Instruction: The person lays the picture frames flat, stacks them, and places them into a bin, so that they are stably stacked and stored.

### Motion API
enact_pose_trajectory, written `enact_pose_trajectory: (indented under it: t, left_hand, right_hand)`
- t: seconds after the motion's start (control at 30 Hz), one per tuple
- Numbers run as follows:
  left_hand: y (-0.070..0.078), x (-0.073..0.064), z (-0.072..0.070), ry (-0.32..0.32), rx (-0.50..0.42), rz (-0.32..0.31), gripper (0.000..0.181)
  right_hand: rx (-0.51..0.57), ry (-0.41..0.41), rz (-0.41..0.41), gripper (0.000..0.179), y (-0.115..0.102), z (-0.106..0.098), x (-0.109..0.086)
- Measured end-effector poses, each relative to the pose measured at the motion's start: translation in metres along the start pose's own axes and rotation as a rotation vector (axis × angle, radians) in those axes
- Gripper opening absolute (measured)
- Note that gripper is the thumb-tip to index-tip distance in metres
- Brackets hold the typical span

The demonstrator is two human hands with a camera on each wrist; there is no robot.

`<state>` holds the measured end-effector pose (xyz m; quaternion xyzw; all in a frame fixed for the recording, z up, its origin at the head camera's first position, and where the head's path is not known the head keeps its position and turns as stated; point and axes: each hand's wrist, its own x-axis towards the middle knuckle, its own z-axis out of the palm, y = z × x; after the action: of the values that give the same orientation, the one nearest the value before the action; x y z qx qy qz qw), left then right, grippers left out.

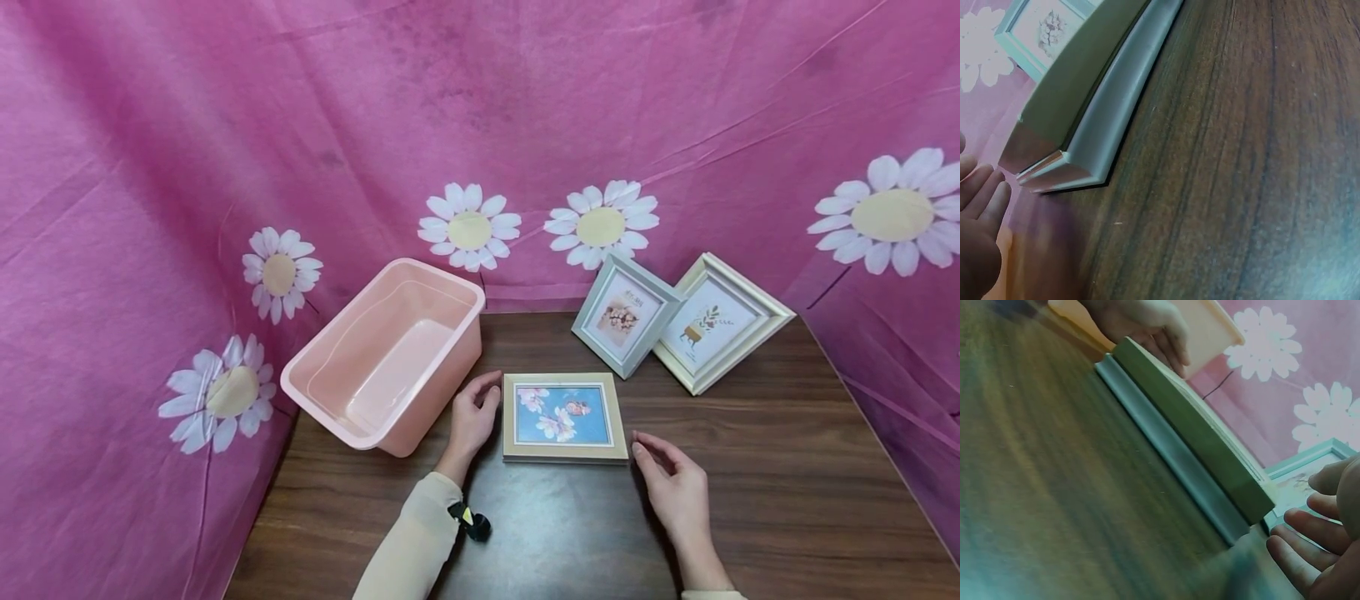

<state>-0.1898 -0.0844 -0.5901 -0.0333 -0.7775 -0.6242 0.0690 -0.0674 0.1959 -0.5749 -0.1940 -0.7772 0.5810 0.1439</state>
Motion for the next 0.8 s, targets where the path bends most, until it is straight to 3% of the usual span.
enact_pose_trajectory:
  t: [0.33, 0.8]
  left_hand:
    - [0.012, 0.002, -0.001, -0.008, -0.059, 0.088, 0.025]
    - [0.033, 0.01, 0.004, -0.065, -0.075, 0.076, 0.026]
  right_hand:
    - [0.06, -0.006, -0.022, 0.023, -0.012, -0.007, 0.017]
    - [0.104, 0.022, -0.076, 0.026, -0.022, -0.017, 0.049]
